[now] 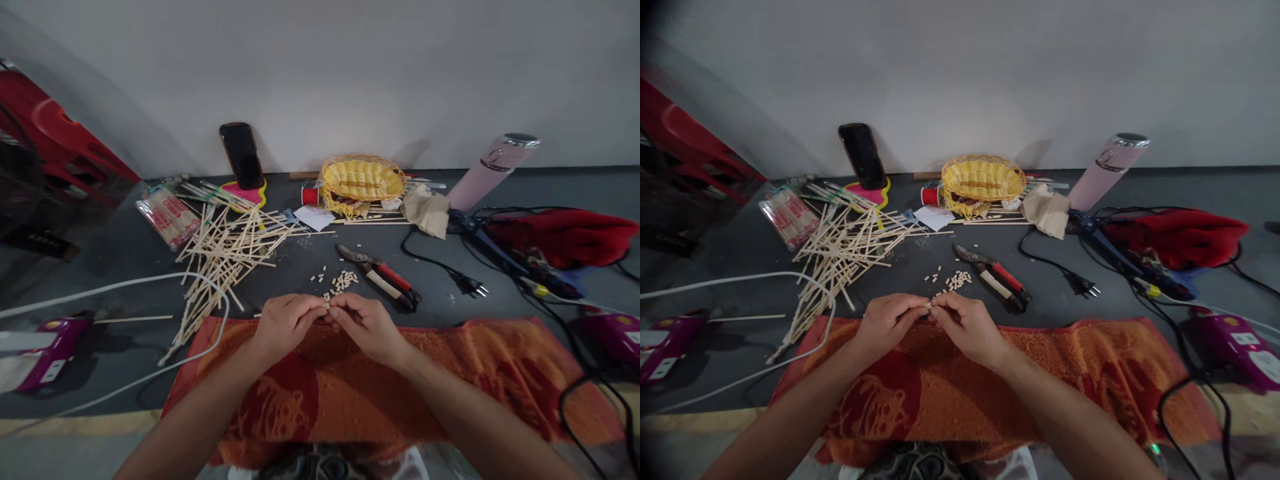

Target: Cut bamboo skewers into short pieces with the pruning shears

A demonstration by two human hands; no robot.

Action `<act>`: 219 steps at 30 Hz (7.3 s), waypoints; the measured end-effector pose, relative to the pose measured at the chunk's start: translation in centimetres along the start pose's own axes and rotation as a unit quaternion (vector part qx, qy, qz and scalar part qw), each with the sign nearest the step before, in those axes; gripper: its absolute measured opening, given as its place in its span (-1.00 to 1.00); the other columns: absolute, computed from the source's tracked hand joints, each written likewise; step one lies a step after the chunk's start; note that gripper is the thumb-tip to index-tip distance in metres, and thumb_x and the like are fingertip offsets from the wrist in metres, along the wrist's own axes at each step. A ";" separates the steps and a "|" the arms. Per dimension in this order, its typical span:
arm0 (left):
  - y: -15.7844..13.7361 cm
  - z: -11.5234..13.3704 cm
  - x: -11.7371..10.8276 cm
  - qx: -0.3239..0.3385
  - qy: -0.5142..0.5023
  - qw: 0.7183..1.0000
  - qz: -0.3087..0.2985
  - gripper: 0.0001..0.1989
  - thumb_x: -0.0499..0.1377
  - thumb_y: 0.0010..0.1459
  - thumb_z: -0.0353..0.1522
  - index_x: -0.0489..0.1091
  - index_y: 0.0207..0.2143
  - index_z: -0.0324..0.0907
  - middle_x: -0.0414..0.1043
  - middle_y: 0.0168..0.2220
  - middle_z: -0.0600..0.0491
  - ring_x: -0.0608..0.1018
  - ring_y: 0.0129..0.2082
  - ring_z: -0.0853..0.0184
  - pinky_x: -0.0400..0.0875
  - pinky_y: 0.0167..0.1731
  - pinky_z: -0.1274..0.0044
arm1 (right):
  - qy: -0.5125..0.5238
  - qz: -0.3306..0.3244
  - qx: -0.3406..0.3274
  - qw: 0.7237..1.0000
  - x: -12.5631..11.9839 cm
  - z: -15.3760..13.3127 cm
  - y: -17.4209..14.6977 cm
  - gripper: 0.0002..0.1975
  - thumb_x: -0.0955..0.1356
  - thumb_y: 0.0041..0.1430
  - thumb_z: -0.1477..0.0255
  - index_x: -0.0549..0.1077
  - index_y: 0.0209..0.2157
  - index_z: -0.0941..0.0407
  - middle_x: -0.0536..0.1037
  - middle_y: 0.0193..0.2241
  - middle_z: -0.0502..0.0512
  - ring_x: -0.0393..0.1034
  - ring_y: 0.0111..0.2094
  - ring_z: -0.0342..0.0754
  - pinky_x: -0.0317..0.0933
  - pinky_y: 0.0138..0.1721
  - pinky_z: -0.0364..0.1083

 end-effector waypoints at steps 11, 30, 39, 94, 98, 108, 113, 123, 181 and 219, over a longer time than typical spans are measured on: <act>0.0 0.6 0.0 0.044 0.073 0.996 -0.019 -0.82 0.07 0.28 -0.32 0.48 -0.24 -0.10 0.60 -0.31 0.11 0.58 -0.37 0.40 0.39 -0.31 0.59 | 0.010 -0.009 0.008 1.000 -0.1 0.1 0.1 -0.80 0.25 0.28 0.31 0.45 -0.28 0.10 0.50 -0.40 0.02 0.37 -0.39 -0.15 0.28 -0.34 -0.16; -0.2 0.3 0.3 -0.035 0.043 0.998 -0.028 -0.86 0.12 0.24 -0.27 0.43 -0.29 -0.10 0.56 -0.37 0.15 0.57 -0.37 0.39 0.35 -0.33 0.57 | -0.002 0.017 0.030 0.999 -0.5 0.4 0.3 -0.81 0.27 0.24 0.36 0.44 -0.39 0.12 0.43 -0.48 0.00 0.28 -0.45 -0.16 0.18 -0.40 -0.16; -0.1 0.2 -0.2 -0.021 0.032 0.999 0.001 -0.87 0.13 0.23 -0.29 0.44 -0.29 -0.13 0.57 -0.38 0.13 0.57 -0.40 0.40 0.36 -0.35 0.59 | 0.079 -0.006 0.039 0.996 0.1 0.3 0.4 -0.85 0.34 0.18 0.33 0.43 -0.31 0.13 0.42 -0.43 -0.01 0.26 -0.42 -0.18 0.19 -0.37 -0.18; 0.0 0.3 -0.2 -0.015 0.020 1.000 -0.017 -0.88 0.10 0.22 -0.37 0.44 -0.30 -0.14 0.53 -0.45 0.13 0.53 -0.47 0.44 0.33 -0.41 0.60 | 0.071 0.002 0.064 0.995 0.0 0.4 0.3 -0.79 0.33 0.18 0.23 0.42 -0.35 0.10 0.41 -0.47 -0.02 0.29 -0.47 -0.18 0.24 -0.41 -0.17; 0.1 0.3 -0.2 -0.007 0.018 1.000 -0.010 -0.88 0.10 0.22 -0.37 0.44 -0.30 -0.14 0.54 -0.43 0.12 0.54 -0.46 0.43 0.34 -0.39 0.60 | 0.067 0.006 0.063 0.996 -0.1 0.4 0.3 -0.79 0.33 0.18 0.24 0.42 -0.36 0.10 0.41 -0.48 -0.02 0.28 -0.47 -0.17 0.24 -0.40 -0.17; 0.0 0.3 -0.2 -0.012 0.023 0.999 -0.020 -0.88 0.10 0.21 -0.37 0.44 -0.30 -0.13 0.54 -0.43 0.12 0.54 -0.45 0.43 0.35 -0.37 0.59 | 0.077 0.004 0.071 0.994 -0.1 0.7 0.4 -0.80 0.34 0.17 0.25 0.42 -0.35 0.11 0.41 -0.47 -0.02 0.28 -0.47 -0.18 0.24 -0.40 -0.17; -0.1 0.2 0.1 -0.015 0.028 0.999 -0.023 -0.87 0.09 0.22 -0.36 0.44 -0.29 -0.12 0.55 -0.41 0.11 0.56 -0.43 0.42 0.36 -0.36 0.60 | 0.051 0.000 0.060 0.997 0.0 0.6 0.4 -0.80 0.31 0.19 0.26 0.42 -0.34 0.11 0.42 -0.47 -0.02 0.30 -0.46 -0.17 0.24 -0.40 -0.17; 0.3 -1.4 -0.4 -0.057 0.066 0.996 -0.012 -0.87 0.11 0.21 -0.34 0.46 -0.27 -0.12 0.56 -0.42 0.12 0.56 -0.45 0.41 0.32 -0.42 0.60 | -0.340 0.095 -0.113 0.929 -4.7 0.0 1.3 -0.82 0.24 0.27 0.44 0.48 -0.23 0.10 0.56 -0.28 0.14 0.37 -0.20 0.03 0.21 -0.08 0.02; 0.5 -2.6 -3.4 -0.216 -0.346 0.905 0.121 -0.83 0.18 0.18 -0.29 0.45 -0.33 -0.22 0.55 -0.42 0.04 0.49 -0.50 0.44 0.27 -0.56 0.64 | -0.530 0.015 -0.162 0.832 -2.0 -2.2 0.1 -0.68 0.24 0.13 0.59 0.33 -0.05 0.13 0.07 0.22 0.37 -0.01 0.24 0.23 0.17 0.00 0.18; 0.5 -2.0 -2.4 -0.209 -0.285 0.934 0.052 -0.80 0.15 0.19 -0.24 0.45 -0.29 -0.19 0.55 -0.39 0.03 0.48 -0.49 0.41 0.29 -0.53 0.62 | -0.506 0.035 -0.075 0.859 -3.0 -0.3 0.7 -0.41 0.23 0.10 0.55 0.14 0.20 0.17 0.43 -0.03 0.29 0.31 -0.03 0.16 0.26 -0.04 0.12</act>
Point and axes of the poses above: each hand's wrist, its own y-axis towards the middle knuckle, its own x-axis out of the palm, z = x × y, the point moved 6 cm from there along y, towards the middle knuckle
